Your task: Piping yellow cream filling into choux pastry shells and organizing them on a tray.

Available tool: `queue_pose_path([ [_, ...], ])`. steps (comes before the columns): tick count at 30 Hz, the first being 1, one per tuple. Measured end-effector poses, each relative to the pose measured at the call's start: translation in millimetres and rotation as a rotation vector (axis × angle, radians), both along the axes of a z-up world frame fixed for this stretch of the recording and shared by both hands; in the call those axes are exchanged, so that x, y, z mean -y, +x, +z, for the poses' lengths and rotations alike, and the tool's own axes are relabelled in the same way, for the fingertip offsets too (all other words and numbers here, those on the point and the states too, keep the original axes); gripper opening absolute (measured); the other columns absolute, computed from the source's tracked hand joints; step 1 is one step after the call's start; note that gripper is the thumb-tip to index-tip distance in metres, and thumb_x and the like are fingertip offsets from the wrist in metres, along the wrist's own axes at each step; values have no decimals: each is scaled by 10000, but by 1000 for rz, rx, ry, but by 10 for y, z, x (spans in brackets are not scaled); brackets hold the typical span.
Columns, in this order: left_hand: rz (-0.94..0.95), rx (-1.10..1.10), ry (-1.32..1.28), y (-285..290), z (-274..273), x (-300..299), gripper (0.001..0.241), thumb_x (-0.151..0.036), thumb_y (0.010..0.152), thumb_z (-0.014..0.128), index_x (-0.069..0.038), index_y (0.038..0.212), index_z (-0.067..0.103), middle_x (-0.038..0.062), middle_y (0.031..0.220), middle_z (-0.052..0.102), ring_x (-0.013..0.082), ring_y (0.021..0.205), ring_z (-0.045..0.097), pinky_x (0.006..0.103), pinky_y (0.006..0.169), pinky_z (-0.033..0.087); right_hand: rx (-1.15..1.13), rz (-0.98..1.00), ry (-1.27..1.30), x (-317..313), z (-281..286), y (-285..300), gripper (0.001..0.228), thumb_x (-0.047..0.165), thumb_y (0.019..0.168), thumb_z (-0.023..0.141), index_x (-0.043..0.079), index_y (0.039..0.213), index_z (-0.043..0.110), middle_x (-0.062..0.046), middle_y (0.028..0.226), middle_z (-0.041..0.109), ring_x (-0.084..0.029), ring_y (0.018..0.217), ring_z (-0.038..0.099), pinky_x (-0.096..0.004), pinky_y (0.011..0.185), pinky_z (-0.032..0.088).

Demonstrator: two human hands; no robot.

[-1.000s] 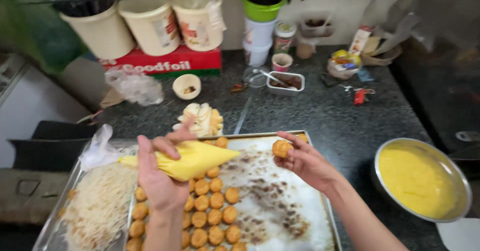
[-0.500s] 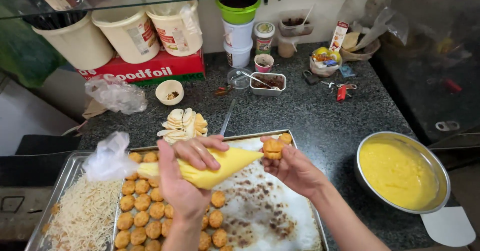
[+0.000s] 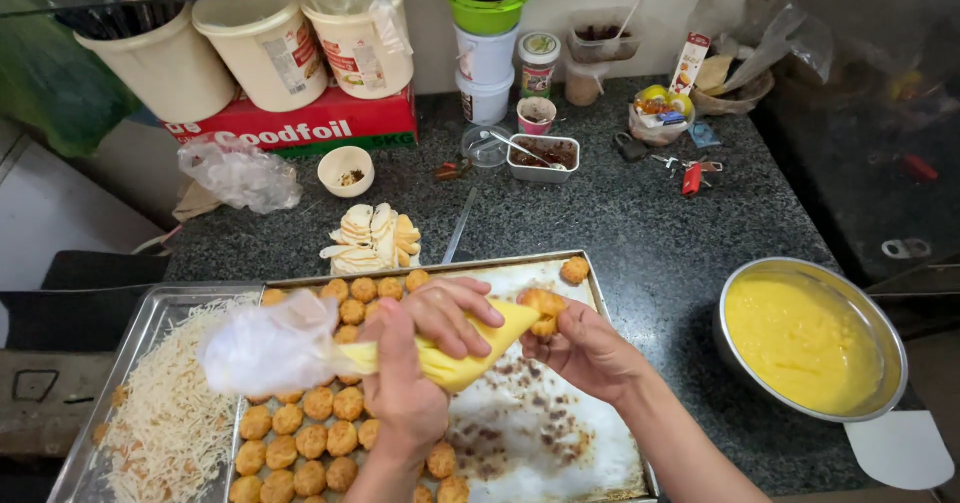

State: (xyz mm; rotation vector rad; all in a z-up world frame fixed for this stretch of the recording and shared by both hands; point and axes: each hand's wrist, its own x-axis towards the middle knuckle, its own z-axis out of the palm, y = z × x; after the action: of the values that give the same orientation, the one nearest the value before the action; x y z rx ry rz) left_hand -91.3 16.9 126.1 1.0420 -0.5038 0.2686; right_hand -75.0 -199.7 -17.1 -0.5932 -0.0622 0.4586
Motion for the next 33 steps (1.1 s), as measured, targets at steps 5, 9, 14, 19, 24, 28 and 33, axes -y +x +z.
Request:
queue_pose_path([
  [5, 92, 100, 100, -27, 60, 40, 534, -315, 1092, 245, -116, 692, 537, 53, 641, 609, 258, 797, 678, 480, 1000, 535, 7, 25, -41, 42, -109, -28, 491, 235, 903, 776, -63, 1256, 612, -178, 1012, 736, -232, 910, 708, -375, 882, 558],
  [9, 78, 119, 124, -59, 114, 45, 531, -307, 1087, 261, -112, 679, 539, 55, 614, 604, 244, 739, 671, 452, 955, 547, 23, 14, 9, 49, -74, -38, 615, 295, 909, 782, -71, 1353, 566, -179, 1095, 722, -242, 956, 678, -371, 941, 525],
  [14, 9, 106, 196, -77, 86, 46, 579, -423, 1090, 254, -130, 656, 504, 40, 625, 585, 209, 728, 603, 430, 964, 506, 48, 58, 27, 8, 81, -36, 753, 258, 843, 873, -71, 1415, 509, -186, 1200, 681, -211, 1018, 681, -340, 929, 566],
  [19, 19, 134, 229, -38, -9, 64, 553, -391, 1091, 255, -142, 661, 497, 19, 625, 560, 185, 708, 584, 415, 949, 509, 30, 44, -7, 2, 21, -53, 619, 229, 870, 833, -38, 1365, 573, -152, 1167, 699, -213, 1029, 677, -355, 932, 552],
  [24, 8, 121, 284, -47, 6, 73, 561, -354, 1104, 242, -133, 663, 511, 19, 633, 558, 178, 712, 567, 397, 941, 502, 22, 51, 0, -15, -62, -60, 540, 197, 886, 820, -33, 1323, 601, -119, 1098, 723, -190, 977, 688, -339, 899, 547],
  [28, 32, 132, 270, -64, -20, 64, 510, -321, 1101, 271, -139, 690, 511, 9, 644, 549, 166, 729, 551, 381, 937, 489, 44, 67, 21, -19, -12, -69, 603, 211, 898, 812, -65, 1372, 564, -164, 1193, 699, -215, 1036, 687, -342, 914, 554],
  [33, 38, 118, 223, -60, -43, 41, 547, -380, 1100, 251, -154, 670, 503, 2, 620, 536, 157, 697, 537, 375, 903, 484, 39, 62, 29, -9, 1, -81, 657, 241, 896, 817, -83, 1393, 534, -180, 1188, 700, -226, 1032, 700, -352, 941, 563],
])
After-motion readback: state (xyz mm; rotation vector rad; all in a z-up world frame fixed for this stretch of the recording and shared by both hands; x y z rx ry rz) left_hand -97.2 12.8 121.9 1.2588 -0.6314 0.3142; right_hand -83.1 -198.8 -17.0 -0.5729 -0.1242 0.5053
